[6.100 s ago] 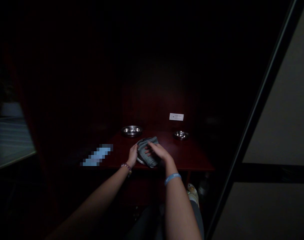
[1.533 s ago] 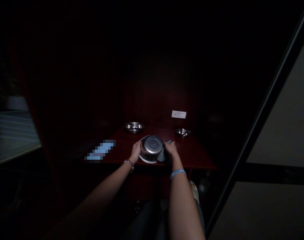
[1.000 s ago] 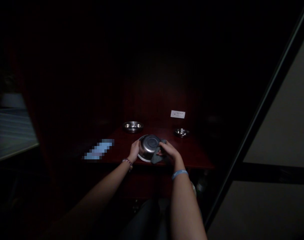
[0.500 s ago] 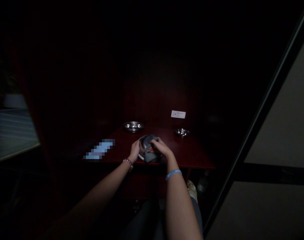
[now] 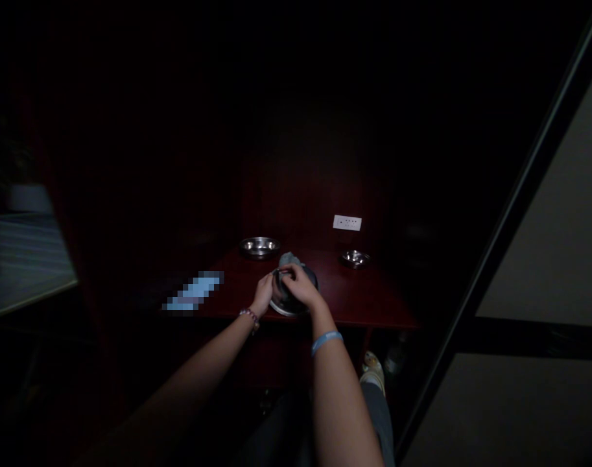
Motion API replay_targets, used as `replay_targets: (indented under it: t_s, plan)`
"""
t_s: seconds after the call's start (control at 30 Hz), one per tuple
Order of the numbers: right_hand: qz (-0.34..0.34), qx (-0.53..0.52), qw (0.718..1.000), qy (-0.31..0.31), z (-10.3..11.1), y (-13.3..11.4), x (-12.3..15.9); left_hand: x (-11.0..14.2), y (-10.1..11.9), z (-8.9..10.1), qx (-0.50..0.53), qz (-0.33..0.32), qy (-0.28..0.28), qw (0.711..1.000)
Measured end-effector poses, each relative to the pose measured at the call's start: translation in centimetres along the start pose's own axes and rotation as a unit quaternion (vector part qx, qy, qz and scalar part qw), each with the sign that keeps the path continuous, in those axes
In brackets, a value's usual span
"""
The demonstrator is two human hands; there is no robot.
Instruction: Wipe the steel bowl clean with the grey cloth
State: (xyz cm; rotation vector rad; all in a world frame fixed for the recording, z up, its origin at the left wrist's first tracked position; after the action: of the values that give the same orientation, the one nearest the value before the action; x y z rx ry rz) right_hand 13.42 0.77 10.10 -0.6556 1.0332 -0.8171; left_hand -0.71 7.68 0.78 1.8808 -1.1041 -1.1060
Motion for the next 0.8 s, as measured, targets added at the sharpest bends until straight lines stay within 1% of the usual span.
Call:
replay_targets:
  t_s: [0.1,0.17,0.23,0.33,0.47,0.63,0.8]
  plan:
    - [0.044,0.086,0.995,-0.002,-0.4,-0.3,-0.1,0.0,0.0,0.1,-0.005,-0.003,0.0,1.0]
    - [0.063,0.154,0.986,-0.009,-0.7,-0.6,-0.1,0.0,0.1,0.1,-0.01,-0.01,0.001,1.0]
    - [0.066,0.214,0.975,-0.01,-1.0,-0.7,-0.1,0.0,0.2,0.2,-0.013,-0.016,0.005,1.0]
    - [0.051,0.272,0.961,0.0,-1.3,-0.4,-0.1,0.1,0.3,0.2,-0.02,-0.016,0.01,1.0]
    - [0.057,0.307,0.95,-0.008,-2.1,-0.1,-0.1,0.2,0.5,0.1,-0.028,-0.004,0.01,1.0]
    - [0.067,0.351,0.934,-0.016,-2.4,-0.1,0.2,0.4,0.9,0.0,-0.035,-0.024,0.0,0.999]
    - [0.116,0.339,0.933,-0.039,-2.2,-1.1,0.4,0.5,0.8,0.1,-0.029,-0.024,0.003,0.999]
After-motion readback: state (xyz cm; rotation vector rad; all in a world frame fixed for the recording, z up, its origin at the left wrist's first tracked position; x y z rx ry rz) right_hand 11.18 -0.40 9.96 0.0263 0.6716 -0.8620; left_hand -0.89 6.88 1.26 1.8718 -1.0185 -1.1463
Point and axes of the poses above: each hand's wrist, its own x-axis away from the middle knuckle, its own z-axis out of the back of the hand, y = z × x, the point moved 6 cm from there along -x, towards the middle knuckle, and after that the axes turned 4 degrees about x, right-handed, at the moved point
